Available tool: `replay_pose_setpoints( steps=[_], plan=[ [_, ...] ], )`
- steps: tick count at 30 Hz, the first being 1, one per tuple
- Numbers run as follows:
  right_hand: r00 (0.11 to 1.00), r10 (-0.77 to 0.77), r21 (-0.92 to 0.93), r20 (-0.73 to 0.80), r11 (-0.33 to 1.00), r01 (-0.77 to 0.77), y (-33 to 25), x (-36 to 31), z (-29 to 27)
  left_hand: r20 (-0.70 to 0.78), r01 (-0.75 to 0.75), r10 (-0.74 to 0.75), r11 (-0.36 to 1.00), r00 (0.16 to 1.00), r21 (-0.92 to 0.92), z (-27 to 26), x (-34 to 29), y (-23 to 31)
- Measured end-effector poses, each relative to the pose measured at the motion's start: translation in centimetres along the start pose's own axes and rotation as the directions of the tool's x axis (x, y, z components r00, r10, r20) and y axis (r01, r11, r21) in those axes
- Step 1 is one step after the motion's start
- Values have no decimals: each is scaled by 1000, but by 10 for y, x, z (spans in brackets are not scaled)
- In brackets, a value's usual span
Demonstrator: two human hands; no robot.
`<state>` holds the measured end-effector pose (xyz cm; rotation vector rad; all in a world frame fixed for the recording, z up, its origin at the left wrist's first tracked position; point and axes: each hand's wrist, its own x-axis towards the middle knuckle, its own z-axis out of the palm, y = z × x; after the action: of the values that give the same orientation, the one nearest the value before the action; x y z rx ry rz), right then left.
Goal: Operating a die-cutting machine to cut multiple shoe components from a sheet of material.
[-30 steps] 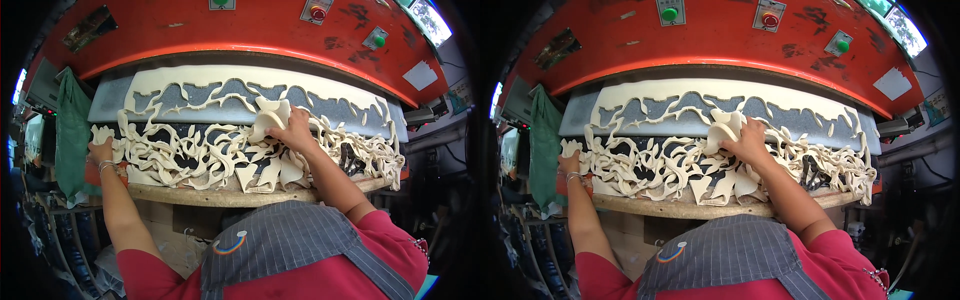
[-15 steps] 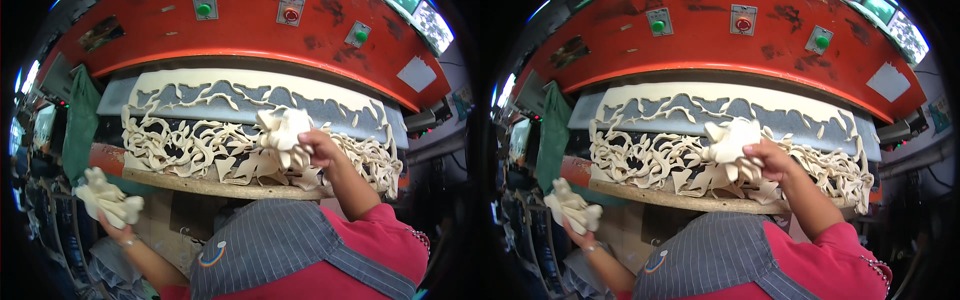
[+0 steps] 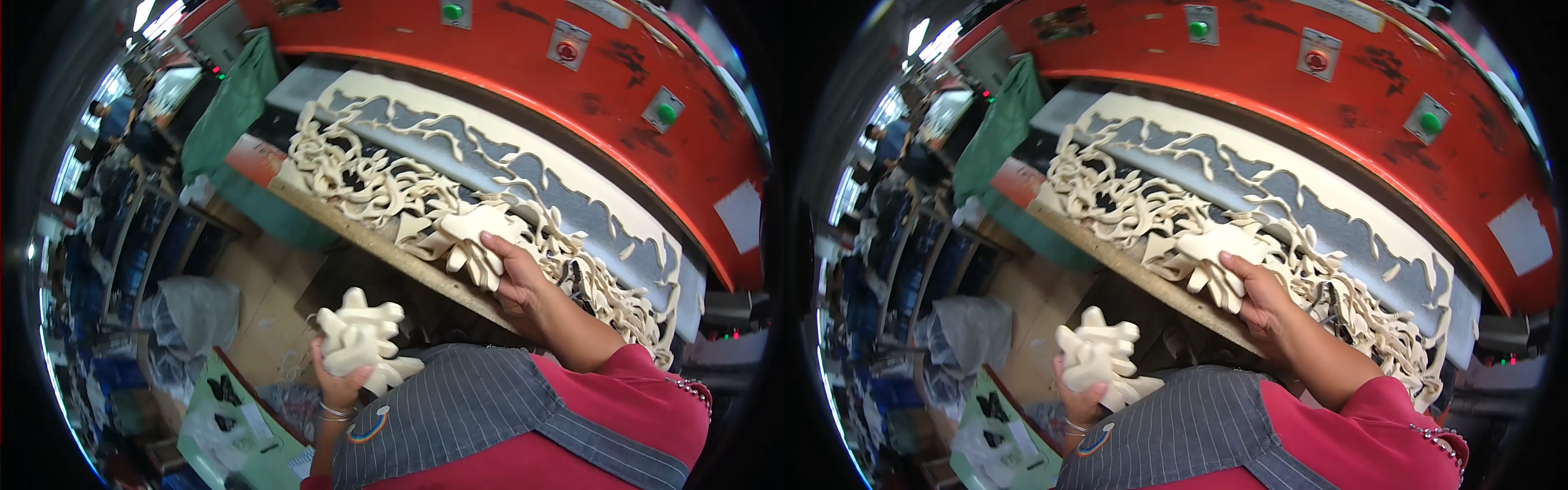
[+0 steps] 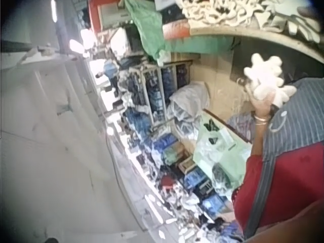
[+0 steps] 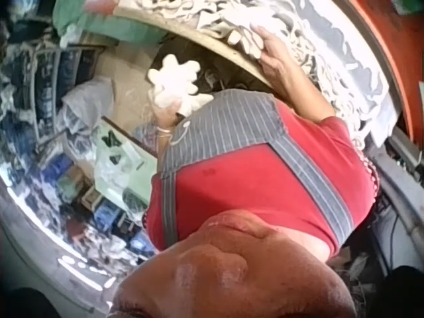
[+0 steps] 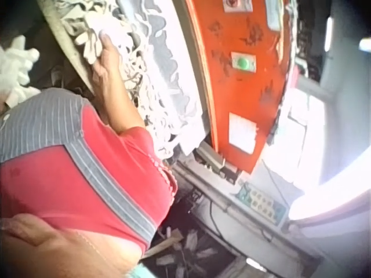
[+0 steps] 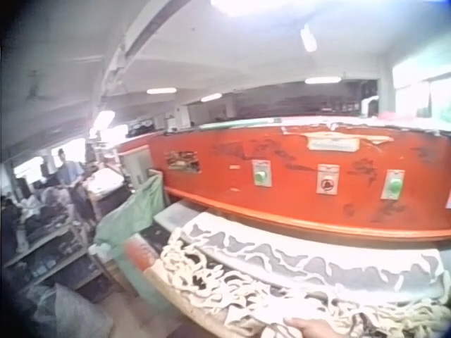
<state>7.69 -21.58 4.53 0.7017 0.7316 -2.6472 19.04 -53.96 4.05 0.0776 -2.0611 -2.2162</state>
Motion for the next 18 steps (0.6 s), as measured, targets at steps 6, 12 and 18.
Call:
replay_pose_setpoints(
  steps=[6, 12, 18],
  plan=[
    [918, -330, -434, 221, 809, 396, 28, 6, 42, 42, 258, -256, 936, 966, -237, -21, -62, 17],
    [715, 2, -680, 699, 310, 664, 130, 26, 92, 192, 181, -146, 966, 971, -184, -61, -71, 14],
    [493, 743, -859, 453, 216, 464, 240, 43, 128, 171, 218, -184, 954, 968, -207, -114, -80, 34]
  ],
)
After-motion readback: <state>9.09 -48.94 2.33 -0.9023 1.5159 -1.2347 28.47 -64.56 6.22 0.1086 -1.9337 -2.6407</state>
